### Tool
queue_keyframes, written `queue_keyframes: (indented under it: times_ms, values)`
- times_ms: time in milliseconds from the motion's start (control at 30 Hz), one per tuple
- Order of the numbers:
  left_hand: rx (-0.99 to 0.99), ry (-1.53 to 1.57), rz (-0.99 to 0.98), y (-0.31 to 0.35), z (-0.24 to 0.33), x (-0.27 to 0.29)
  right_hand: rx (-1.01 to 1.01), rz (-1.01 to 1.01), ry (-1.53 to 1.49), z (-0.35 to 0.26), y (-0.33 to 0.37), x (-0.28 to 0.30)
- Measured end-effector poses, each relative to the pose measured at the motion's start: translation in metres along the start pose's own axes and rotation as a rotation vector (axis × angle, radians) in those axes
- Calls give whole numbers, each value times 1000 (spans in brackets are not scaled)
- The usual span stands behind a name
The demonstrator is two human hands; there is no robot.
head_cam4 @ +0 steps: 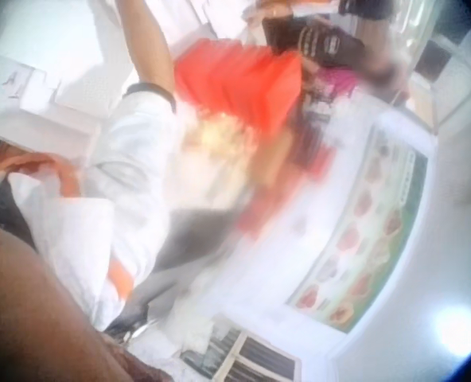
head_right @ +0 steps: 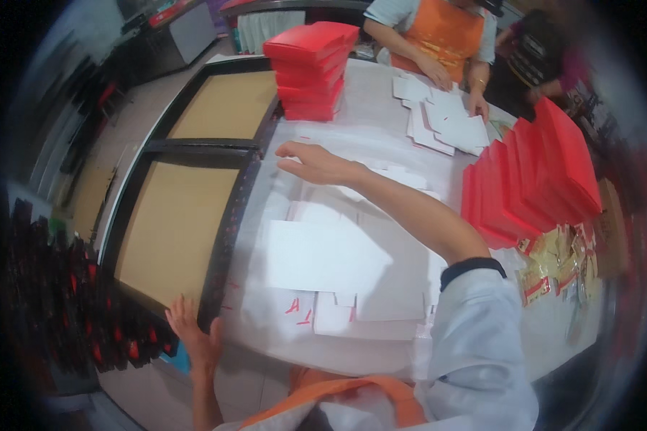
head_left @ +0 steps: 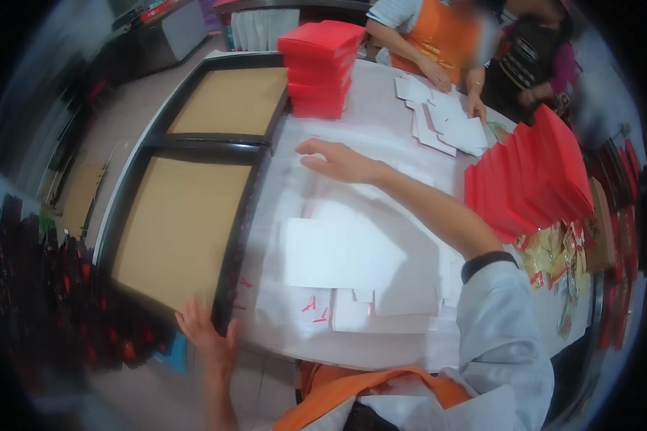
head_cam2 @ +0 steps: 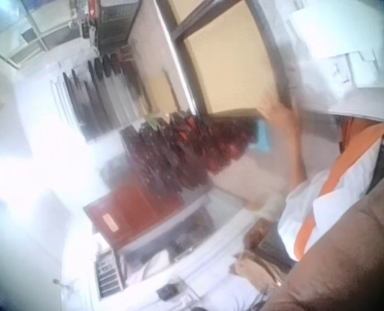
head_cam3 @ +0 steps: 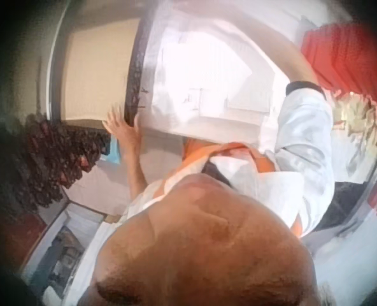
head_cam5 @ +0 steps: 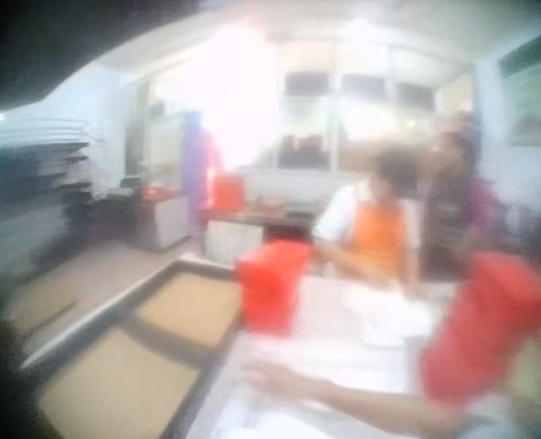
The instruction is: The person places red decorative boxes into a black tray and then moves to the floor to assemble a cardboard frame. They attach black plastic strips to the edges of a flat cardboard sheet to form a rectangular frame.
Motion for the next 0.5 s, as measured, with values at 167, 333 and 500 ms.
queue_keyframes:
  times_ms: [167, 333, 500]
  values:
    - [-127, 523, 105, -69, 70, 14, -227, 152, -274, -7, 88, 53]
    - [-673, 1686, -146, -110, 240, 106, 210, 164, -467, -139, 198, 103]
    - [-1253, 1715, -349, -56, 304, 199, 508, 116, -244, -231, 275, 139]
Point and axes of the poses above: each hand's wrist, its own y-axis away from the middle knuckle, its own x-axis out of the back of the hand, z = x × y, the point moved 10 cm from there along -y, towards the middle knuckle, and after that the axes turned 1 degree about y, right-handed, at the moved point
